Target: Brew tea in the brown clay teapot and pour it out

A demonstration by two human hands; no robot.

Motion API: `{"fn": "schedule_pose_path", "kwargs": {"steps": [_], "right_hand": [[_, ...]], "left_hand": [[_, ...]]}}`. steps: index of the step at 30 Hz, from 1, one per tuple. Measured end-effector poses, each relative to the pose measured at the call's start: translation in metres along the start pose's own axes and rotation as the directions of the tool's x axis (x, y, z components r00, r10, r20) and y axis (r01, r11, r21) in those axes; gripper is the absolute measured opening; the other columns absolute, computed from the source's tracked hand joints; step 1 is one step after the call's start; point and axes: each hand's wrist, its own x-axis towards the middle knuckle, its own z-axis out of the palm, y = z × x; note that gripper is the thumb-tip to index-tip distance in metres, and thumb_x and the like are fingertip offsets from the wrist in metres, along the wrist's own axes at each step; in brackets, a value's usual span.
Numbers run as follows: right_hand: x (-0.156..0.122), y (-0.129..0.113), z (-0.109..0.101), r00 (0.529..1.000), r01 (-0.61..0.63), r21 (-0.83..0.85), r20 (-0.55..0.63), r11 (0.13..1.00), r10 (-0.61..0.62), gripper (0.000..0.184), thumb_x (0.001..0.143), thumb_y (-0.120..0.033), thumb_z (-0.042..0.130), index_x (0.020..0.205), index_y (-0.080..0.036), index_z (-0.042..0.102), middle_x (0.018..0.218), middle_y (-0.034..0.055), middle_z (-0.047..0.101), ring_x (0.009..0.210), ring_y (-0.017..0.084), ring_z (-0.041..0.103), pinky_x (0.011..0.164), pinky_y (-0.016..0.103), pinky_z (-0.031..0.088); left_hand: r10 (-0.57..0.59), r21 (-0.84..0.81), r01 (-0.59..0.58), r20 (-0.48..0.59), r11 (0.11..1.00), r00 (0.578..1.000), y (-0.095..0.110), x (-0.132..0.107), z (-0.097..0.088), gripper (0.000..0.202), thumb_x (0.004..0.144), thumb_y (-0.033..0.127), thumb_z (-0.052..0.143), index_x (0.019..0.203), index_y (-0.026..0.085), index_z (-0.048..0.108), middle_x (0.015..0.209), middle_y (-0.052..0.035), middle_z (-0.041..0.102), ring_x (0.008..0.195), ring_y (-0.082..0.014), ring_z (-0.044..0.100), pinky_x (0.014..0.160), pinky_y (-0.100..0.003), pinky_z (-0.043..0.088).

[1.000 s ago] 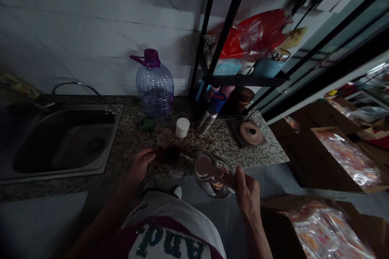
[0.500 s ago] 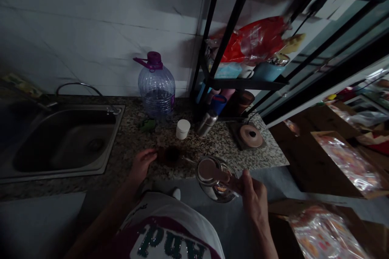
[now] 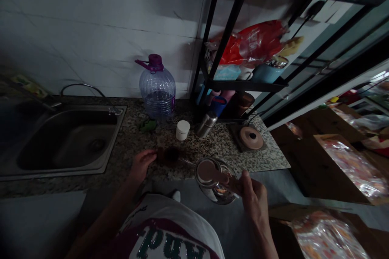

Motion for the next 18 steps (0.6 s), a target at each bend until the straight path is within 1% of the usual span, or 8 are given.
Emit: {"fn": "schedule_pose_path", "kwargs": {"steps": [6, 10, 14, 18], "right_hand": [[0.0044, 0.0063, 0.0025, 1.0, 0.018, 0.03, 0.018, 0.999, -0.019, 0.069, 0.075, -0.086, 0.045, 0.053, -0.021, 0.038, 0.052, -0.0002, 0.032, 0.054, 0.012, 0.029, 0.049, 0.029, 0.022], [0.0055, 0.0037, 0.0027, 1.0, 0.028, 0.017, 0.008, 0.999, -0.028, 0.071, 0.072, -0.088, 0.044, 0.052, -0.021, 0.037, 0.051, -0.0003, 0.032, 0.053, 0.012, 0.029, 0.048, 0.028, 0.022], [0.0053, -0.0021, 0.0026, 0.999, 0.053, -0.006, 0.002, 0.999, -0.053, 0.071, 0.073, -0.089, 0.042, 0.051, -0.022, 0.036, 0.049, -0.0005, 0.031, 0.052, 0.012, 0.028, 0.047, 0.029, 0.021], [0.0057, -0.0025, 0.0039, 1.0, 0.019, -0.025, 0.006, 1.0, -0.019, 0.072, 0.07, -0.092, 0.039, 0.05, -0.023, 0.034, 0.051, -0.0002, 0.03, 0.052, 0.012, 0.028, 0.048, 0.029, 0.021]], "left_hand": [[0.012, 0.038, -0.012, -0.007, 0.999, 1.0, 0.0048, -0.0011, 0.0031, 0.041, 0.056, 0.049, 0.078, 0.081, 0.017, 0.073, 0.079, -0.0065, 0.075, 0.078, -0.0233, 0.068, 0.073, -0.033, 0.052], [0.022, 0.078, -0.022, 0.005, 0.997, 1.0, 0.0092, -0.0025, 0.0041, 0.038, 0.057, 0.048, 0.076, 0.079, 0.018, 0.073, 0.076, -0.0057, 0.073, 0.076, -0.0229, 0.066, 0.07, -0.032, 0.051], [0.042, 0.123, -0.043, 0.015, 0.992, 0.999, 0.0104, -0.0027, 0.0036, 0.036, 0.059, 0.047, 0.074, 0.08, 0.018, 0.072, 0.076, -0.0055, 0.073, 0.075, -0.0228, 0.066, 0.07, -0.032, 0.05], [0.068, 0.144, -0.071, 0.027, 0.987, 0.997, 0.009, -0.0017, 0.0032, 0.036, 0.061, 0.048, 0.073, 0.081, 0.018, 0.073, 0.075, -0.0051, 0.073, 0.074, -0.0218, 0.065, 0.07, -0.031, 0.049]]}}
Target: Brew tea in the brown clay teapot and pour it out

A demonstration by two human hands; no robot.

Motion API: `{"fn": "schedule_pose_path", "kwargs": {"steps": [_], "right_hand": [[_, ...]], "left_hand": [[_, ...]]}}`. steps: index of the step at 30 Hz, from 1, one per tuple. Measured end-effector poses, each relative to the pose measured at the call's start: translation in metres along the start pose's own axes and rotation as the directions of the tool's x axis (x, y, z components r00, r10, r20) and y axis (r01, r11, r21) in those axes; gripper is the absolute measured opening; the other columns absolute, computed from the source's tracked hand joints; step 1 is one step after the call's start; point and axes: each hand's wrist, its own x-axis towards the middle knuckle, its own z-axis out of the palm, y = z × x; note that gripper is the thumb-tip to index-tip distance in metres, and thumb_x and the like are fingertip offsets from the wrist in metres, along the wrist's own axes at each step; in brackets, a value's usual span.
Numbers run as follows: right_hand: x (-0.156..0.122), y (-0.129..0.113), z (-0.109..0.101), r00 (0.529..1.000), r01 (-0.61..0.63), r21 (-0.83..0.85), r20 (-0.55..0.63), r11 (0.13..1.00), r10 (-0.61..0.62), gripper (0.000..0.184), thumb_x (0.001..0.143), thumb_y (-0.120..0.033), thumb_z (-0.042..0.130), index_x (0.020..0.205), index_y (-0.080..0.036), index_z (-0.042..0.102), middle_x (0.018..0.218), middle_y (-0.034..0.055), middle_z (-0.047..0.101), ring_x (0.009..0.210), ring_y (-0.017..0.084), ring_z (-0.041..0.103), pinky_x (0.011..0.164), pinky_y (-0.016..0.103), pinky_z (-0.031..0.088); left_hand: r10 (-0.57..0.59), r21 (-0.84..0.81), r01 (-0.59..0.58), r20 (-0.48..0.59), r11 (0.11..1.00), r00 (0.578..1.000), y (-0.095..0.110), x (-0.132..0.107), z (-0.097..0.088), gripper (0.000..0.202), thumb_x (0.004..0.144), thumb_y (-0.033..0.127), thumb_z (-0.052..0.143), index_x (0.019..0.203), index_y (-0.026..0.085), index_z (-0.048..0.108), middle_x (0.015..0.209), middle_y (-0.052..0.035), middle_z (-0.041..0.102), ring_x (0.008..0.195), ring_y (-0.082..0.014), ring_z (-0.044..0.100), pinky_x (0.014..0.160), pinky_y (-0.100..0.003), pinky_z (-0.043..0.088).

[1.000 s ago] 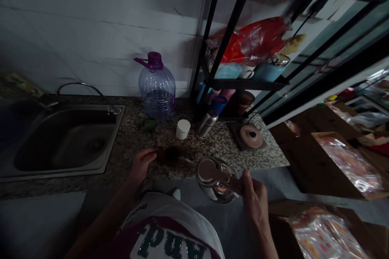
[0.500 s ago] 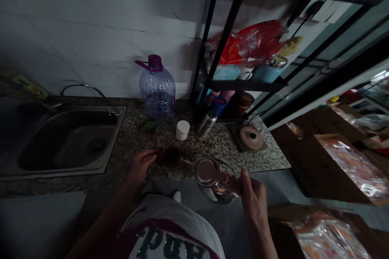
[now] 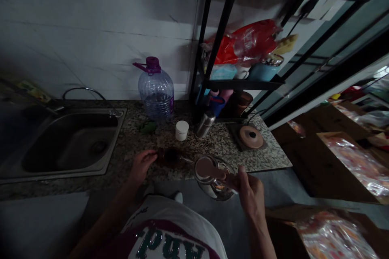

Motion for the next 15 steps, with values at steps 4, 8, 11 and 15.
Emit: {"fn": "schedule_pose_path", "kwargs": {"steps": [4, 8, 11, 15], "right_hand": [[0.0008, 0.0056, 0.0025, 0.999, -0.034, -0.018, 0.001, 0.999, 0.034, 0.074, 0.068, -0.094, 0.037, 0.05, -0.022, 0.035, 0.051, 0.0002, 0.03, 0.053, 0.012, 0.028, 0.048, 0.029, 0.022], [0.0018, 0.0093, 0.0044, 1.0, -0.016, -0.006, 0.002, 1.0, 0.017, 0.072, 0.071, -0.091, 0.038, 0.051, -0.022, 0.034, 0.051, 0.0, 0.031, 0.054, 0.012, 0.028, 0.048, 0.028, 0.021], [0.002, 0.0073, 0.0053, 1.0, -0.015, -0.012, 0.011, 1.0, 0.015, 0.071, 0.072, -0.09, 0.039, 0.05, -0.022, 0.033, 0.05, 0.0004, 0.031, 0.053, 0.012, 0.028, 0.048, 0.028, 0.021], [0.001, 0.0018, 0.0064, 1.0, -0.013, -0.008, 0.02, 1.0, 0.013, 0.069, 0.074, -0.087, 0.039, 0.049, -0.022, 0.034, 0.05, 0.0007, 0.032, 0.053, 0.012, 0.029, 0.046, 0.029, 0.023]], "left_hand": [[0.002, 0.001, -0.002, -0.009, 1.0, 1.0, 0.0012, 0.0002, 0.0004, 0.036, 0.06, 0.047, 0.074, 0.08, 0.018, 0.073, 0.075, -0.0054, 0.073, 0.073, -0.0222, 0.065, 0.068, -0.032, 0.05], [0.007, 0.001, -0.007, -0.011, 1.0, 1.0, 0.0037, -0.0009, 0.0008, 0.034, 0.061, 0.046, 0.074, 0.079, 0.018, 0.073, 0.073, -0.0044, 0.072, 0.072, -0.0214, 0.065, 0.068, -0.031, 0.049], [0.01, 0.001, -0.01, -0.006, 1.0, 1.0, 0.0056, -0.002, 0.0009, 0.031, 0.063, 0.045, 0.074, 0.08, 0.018, 0.072, 0.072, -0.0033, 0.071, 0.07, -0.0202, 0.063, 0.066, -0.03, 0.048], [0.009, 0.004, -0.009, 0.003, 1.0, 1.0, 0.0082, -0.0017, 0.0008, 0.03, 0.063, 0.044, 0.073, 0.079, 0.018, 0.073, 0.07, -0.0028, 0.07, 0.068, -0.0195, 0.062, 0.064, -0.029, 0.046]]}}
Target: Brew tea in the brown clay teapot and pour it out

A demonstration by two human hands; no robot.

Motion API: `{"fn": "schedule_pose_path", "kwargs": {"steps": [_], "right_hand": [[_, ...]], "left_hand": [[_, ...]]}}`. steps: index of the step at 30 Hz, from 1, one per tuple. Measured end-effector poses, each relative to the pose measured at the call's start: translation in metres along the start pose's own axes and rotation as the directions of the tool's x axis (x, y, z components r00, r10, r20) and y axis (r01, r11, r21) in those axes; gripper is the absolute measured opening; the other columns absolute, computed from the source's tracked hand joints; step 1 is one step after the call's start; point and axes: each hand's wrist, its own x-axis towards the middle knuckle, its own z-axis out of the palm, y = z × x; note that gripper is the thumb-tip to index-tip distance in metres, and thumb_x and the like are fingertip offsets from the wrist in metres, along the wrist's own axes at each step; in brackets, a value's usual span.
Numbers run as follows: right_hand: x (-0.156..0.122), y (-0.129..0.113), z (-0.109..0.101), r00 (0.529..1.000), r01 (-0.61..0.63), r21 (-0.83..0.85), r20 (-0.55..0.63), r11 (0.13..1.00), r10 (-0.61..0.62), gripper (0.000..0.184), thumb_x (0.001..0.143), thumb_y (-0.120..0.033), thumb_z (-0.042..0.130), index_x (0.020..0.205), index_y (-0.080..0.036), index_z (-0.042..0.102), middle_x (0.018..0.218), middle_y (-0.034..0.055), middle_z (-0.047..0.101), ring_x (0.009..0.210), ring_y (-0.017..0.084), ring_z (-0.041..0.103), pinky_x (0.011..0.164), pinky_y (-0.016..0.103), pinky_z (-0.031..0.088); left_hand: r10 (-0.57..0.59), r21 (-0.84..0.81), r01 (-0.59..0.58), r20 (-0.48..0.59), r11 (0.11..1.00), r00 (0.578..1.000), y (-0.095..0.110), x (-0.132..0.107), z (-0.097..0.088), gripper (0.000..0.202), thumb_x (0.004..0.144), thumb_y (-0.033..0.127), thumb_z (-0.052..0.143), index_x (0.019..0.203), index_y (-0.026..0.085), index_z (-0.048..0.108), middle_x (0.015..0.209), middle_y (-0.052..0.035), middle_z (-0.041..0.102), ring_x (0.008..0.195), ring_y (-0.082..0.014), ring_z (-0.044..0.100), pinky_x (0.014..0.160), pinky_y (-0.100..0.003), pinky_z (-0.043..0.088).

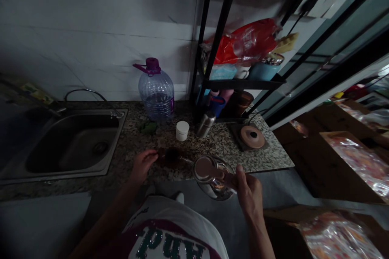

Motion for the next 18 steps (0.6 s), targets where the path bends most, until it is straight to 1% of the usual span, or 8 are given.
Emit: {"fn": "schedule_pose_path", "kwargs": {"steps": [3, 6, 10, 14, 18], "right_hand": [[-0.0003, -0.0024, 0.0, 1.0, 0.025, -0.001, -0.007, 1.0, -0.025, 0.069, 0.073, -0.087, 0.039, 0.048, -0.023, 0.033, 0.048, 0.0009, 0.033, 0.051, 0.012, 0.029, 0.045, 0.029, 0.023], [0.0007, -0.0017, -0.0002, 0.999, 0.043, -0.014, -0.013, 0.999, -0.043, 0.07, 0.073, -0.087, 0.04, 0.047, -0.022, 0.036, 0.046, 0.0011, 0.034, 0.05, 0.012, 0.03, 0.044, 0.028, 0.025], [0.0011, -0.0019, 0.0008, 0.999, 0.035, -0.019, -0.002, 0.999, -0.035, 0.068, 0.074, -0.085, 0.04, 0.049, -0.022, 0.036, 0.047, 0.0003, 0.033, 0.051, 0.012, 0.03, 0.045, 0.028, 0.024], [-0.0002, -0.0044, 0.0028, 1.0, 0.028, -0.017, 0.013, 0.999, -0.027, 0.067, 0.074, -0.084, 0.04, 0.05, -0.022, 0.036, 0.049, 0.0004, 0.034, 0.052, 0.012, 0.031, 0.047, 0.028, 0.024], [0.001, -0.0031, 0.0051, 0.999, 0.028, 0.009, 0.043, 1.0, -0.028, 0.069, 0.073, -0.085, 0.042, 0.05, -0.02, 0.041, 0.05, 0.0016, 0.038, 0.053, 0.013, 0.034, 0.049, 0.029, 0.027]], "left_hand": [[-0.006, 0.006, 0.006, 0.011, 1.0, 1.0, 0.0004, 0.0013, 0.0001, 0.031, 0.062, 0.044, 0.073, 0.079, 0.018, 0.072, 0.072, -0.0036, 0.071, 0.07, -0.0203, 0.063, 0.065, -0.03, 0.047], [-0.011, 0.007, 0.011, 0.012, 1.0, 1.0, -0.0011, 0.002, 0.0003, 0.033, 0.061, 0.045, 0.073, 0.08, 0.018, 0.072, 0.072, -0.0034, 0.07, 0.069, -0.02, 0.062, 0.066, -0.03, 0.047], [0.004, 0.043, -0.004, 0.015, 0.999, 1.0, -0.003, 0.0019, -0.0001, 0.034, 0.064, 0.046, 0.072, 0.082, 0.017, 0.072, 0.071, -0.0026, 0.07, 0.069, -0.0188, 0.061, 0.065, -0.029, 0.045], [0.012, 0.058, -0.011, -0.011, 0.998, 1.0, -0.0022, 0.0017, -0.0005, 0.034, 0.062, 0.045, 0.071, 0.08, 0.017, 0.072, 0.07, -0.0028, 0.07, 0.067, -0.0185, 0.061, 0.064, -0.028, 0.046], [0.026, 0.067, -0.026, -0.007, 0.997, 1.0, -0.0009, 0.0011, -0.0012, 0.032, 0.062, 0.044, 0.071, 0.079, 0.017, 0.072, 0.07, -0.0028, 0.07, 0.066, -0.0186, 0.062, 0.062, -0.028, 0.047]]}}
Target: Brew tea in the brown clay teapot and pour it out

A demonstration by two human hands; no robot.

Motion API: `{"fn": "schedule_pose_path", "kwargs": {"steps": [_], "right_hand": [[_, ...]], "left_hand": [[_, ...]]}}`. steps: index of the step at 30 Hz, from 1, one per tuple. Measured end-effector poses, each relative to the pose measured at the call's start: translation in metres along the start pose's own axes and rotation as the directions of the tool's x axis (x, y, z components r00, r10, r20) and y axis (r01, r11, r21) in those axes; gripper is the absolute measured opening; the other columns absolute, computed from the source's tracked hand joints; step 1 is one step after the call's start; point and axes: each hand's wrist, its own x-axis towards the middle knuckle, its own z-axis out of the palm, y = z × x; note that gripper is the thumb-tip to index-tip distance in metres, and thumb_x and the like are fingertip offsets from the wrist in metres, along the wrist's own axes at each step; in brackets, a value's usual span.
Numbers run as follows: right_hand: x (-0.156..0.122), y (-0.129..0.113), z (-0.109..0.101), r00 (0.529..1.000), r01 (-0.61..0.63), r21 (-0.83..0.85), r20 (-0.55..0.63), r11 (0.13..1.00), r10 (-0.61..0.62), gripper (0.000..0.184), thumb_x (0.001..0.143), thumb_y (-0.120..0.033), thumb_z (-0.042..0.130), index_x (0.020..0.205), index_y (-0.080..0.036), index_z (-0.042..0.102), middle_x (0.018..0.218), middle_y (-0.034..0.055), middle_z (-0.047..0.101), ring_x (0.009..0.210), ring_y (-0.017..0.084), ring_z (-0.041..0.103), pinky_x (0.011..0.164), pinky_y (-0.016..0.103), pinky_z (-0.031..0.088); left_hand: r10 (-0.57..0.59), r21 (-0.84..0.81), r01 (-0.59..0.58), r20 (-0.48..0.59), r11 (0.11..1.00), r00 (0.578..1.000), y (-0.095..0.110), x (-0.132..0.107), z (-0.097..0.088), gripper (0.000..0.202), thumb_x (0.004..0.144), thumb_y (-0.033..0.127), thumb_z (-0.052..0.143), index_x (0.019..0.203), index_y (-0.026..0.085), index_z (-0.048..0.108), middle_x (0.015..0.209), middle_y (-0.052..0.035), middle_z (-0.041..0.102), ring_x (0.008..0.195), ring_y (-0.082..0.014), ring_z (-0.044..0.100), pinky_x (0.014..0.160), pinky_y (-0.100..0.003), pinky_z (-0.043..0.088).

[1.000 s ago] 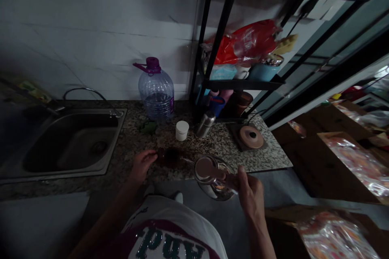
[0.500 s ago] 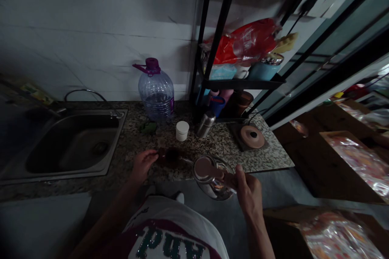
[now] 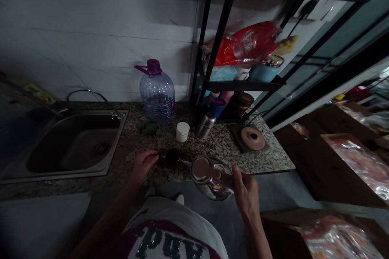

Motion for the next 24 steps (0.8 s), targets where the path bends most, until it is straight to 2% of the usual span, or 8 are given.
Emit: {"fn": "schedule_pose_path", "kwargs": {"steps": [8, 17, 24], "right_hand": [[0.0023, -0.0039, 0.0019, 0.999, -0.036, -0.027, -0.015, 0.999, 0.036, 0.072, 0.067, -0.09, 0.038, 0.049, -0.021, 0.036, 0.051, 0.0009, 0.033, 0.055, 0.013, 0.031, 0.05, 0.029, 0.024], [0.0009, -0.007, 0.005, 0.999, -0.048, -0.015, -0.002, 0.999, 0.048, 0.067, 0.069, -0.086, 0.038, 0.051, -0.022, 0.034, 0.053, 0.0012, 0.032, 0.056, 0.013, 0.031, 0.051, 0.029, 0.024], [0.0018, -0.0047, 0.0071, 1.0, -0.027, -0.003, 0.009, 1.0, 0.027, 0.065, 0.073, -0.083, 0.041, 0.051, -0.022, 0.033, 0.052, 0.001, 0.031, 0.056, 0.013, 0.029, 0.05, 0.028, 0.023]], "left_hand": [[0.034, 0.065, -0.034, 0.011, 0.997, 0.999, -0.0055, 0.0043, 0.0025, 0.033, 0.063, 0.044, 0.068, 0.081, 0.018, 0.073, 0.079, -0.0069, 0.076, 0.074, -0.0229, 0.069, 0.071, -0.034, 0.054], [0.12, 0.16, -0.121, 0.016, 0.98, 0.993, 0.0007, 0.0032, 0.004, 0.029, 0.066, 0.042, 0.064, 0.081, 0.018, 0.073, 0.083, -0.0089, 0.078, 0.079, -0.0254, 0.072, 0.076, -0.038, 0.057], [0.198, 0.243, -0.199, 0.028, 0.949, 0.98, 0.0023, 0.0018, 0.0039, 0.027, 0.071, 0.039, 0.06, 0.082, 0.019, 0.074, 0.083, -0.0082, 0.078, 0.076, -0.0235, 0.072, 0.069, -0.035, 0.058]]}}
